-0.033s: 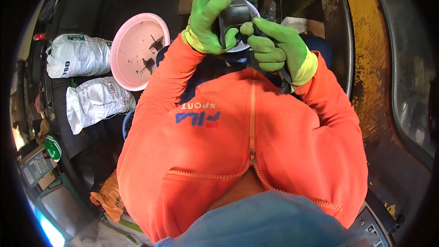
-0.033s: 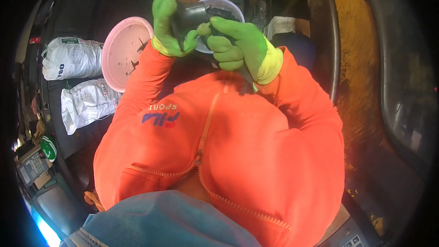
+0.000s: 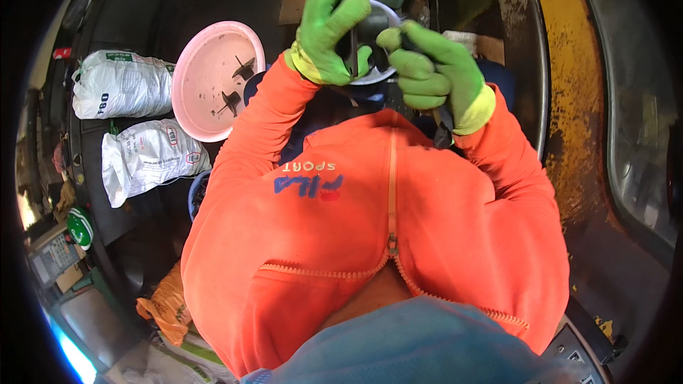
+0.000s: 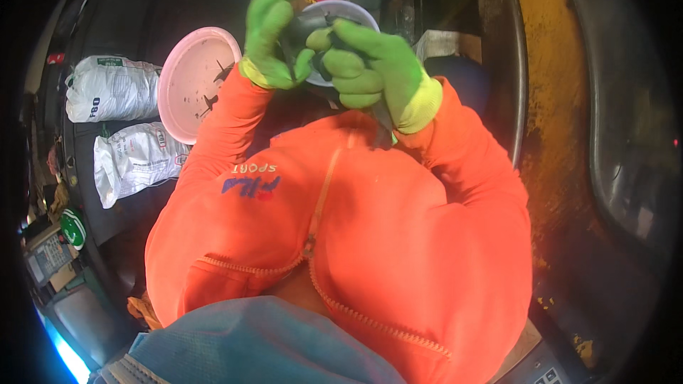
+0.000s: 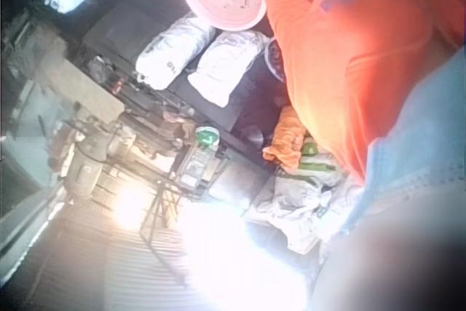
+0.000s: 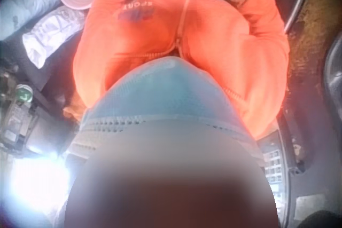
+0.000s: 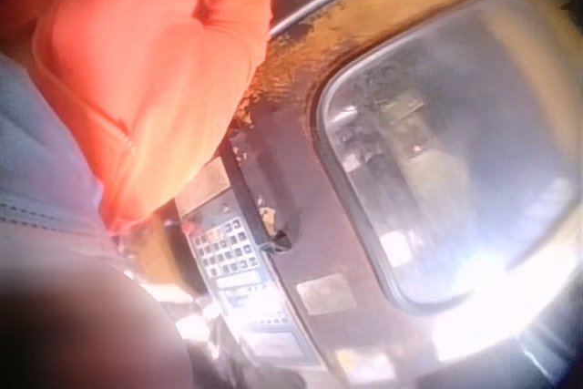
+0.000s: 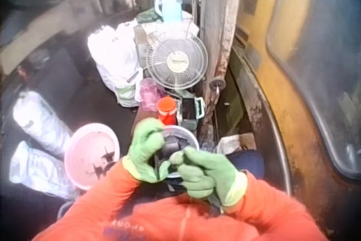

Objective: The person sits on the floor and uses a metal tool to scrape and clean small black metal parts. They repeatedly pick up parts, scrape them, and place them into a white bowl. The person also briefly operates a nearby machine lever and inspects a part before continuing the cleaning.

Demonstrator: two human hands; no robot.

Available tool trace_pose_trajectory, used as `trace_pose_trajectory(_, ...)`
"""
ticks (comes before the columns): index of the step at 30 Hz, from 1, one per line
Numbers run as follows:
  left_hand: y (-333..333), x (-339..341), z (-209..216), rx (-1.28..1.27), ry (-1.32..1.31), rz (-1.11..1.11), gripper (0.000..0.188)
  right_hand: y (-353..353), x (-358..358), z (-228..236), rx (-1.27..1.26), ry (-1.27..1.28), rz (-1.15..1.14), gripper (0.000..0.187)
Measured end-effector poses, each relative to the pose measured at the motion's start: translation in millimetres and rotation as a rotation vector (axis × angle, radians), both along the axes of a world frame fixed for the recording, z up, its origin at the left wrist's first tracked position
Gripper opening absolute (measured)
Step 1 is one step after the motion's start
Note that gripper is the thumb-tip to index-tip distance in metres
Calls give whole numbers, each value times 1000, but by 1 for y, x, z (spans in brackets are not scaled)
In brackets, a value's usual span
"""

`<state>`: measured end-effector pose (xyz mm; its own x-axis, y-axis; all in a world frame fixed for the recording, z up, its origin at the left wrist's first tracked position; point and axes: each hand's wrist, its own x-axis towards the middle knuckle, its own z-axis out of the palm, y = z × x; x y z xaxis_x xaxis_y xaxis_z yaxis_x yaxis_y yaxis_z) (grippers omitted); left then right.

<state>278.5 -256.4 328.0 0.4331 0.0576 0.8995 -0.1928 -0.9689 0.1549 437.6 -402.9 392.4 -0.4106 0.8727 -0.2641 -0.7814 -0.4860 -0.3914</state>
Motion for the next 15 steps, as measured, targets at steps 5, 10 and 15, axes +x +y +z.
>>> trace_pose_trajectory(5, -6, -11, -15, -1397, -374, -736, 75, 32, 29, -7, 233, 217, -373, 29)
trace_pose_trajectory(10, -3, -45, -12, -1641, -601, -907, 61, 62, 34, -73, 90, -17, -255, 29)
trace_pose_trajectory(15, 3, -129, -34, -1452, -628, -335, 47, 97, 66, -161, -42, -177, -103, 26)
